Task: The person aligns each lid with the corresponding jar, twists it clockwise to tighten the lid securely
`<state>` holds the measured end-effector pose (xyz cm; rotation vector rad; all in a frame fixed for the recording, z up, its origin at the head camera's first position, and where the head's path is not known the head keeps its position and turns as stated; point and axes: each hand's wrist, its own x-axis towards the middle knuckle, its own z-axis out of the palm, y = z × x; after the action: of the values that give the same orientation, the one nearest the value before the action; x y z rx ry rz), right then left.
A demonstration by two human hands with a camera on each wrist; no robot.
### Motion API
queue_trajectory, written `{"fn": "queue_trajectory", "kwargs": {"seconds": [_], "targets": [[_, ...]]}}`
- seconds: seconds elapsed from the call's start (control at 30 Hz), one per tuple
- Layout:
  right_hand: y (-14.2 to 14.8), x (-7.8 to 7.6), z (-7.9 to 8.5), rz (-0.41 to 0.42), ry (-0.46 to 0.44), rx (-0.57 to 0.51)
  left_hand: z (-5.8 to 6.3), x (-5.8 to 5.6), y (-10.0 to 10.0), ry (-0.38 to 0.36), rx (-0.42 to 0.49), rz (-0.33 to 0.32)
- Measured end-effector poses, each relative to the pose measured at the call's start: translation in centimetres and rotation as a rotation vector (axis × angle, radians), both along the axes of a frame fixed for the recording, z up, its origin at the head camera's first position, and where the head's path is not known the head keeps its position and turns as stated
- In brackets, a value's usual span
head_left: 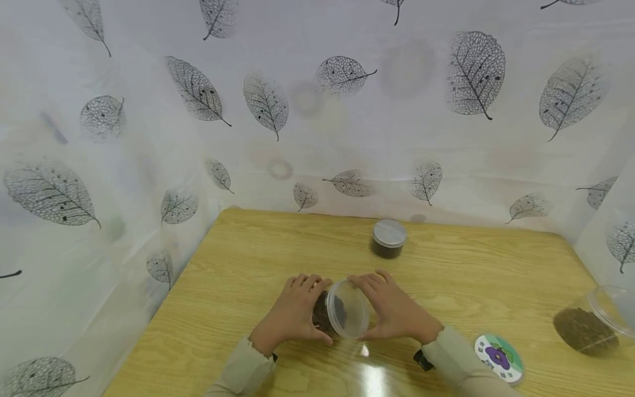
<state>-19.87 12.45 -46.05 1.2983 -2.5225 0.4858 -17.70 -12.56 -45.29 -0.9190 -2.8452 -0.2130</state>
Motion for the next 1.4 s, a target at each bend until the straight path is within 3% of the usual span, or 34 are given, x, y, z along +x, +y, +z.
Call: {"fn": "queue_trajectory", "kwargs": {"seconds": [0.43, 0.63, 1.07, 1.4], "targets": [[-0.2, 0.4, -0.3, -0.034, -0.015, -0.013, 0.1, 0.2, 0.0, 0.02, 0.012, 0.011], [-0.2, 0.5, -0.5, -0.041, -0.011, -0.023, -0.1, 0.1, 0.0, 0.067, 0.011, 0.006], [0.2, 0.8, -1.3, -0.067, 0.038, -0.022, 0.1, 0.2, 0.1, 0.101, -0.025, 0.008], [0.4, 0.4, -0.3, -0.043, 0.094, 0.037, 0.1, 0.2, 0.0, 0.098, -0.025, 0.01]]}}
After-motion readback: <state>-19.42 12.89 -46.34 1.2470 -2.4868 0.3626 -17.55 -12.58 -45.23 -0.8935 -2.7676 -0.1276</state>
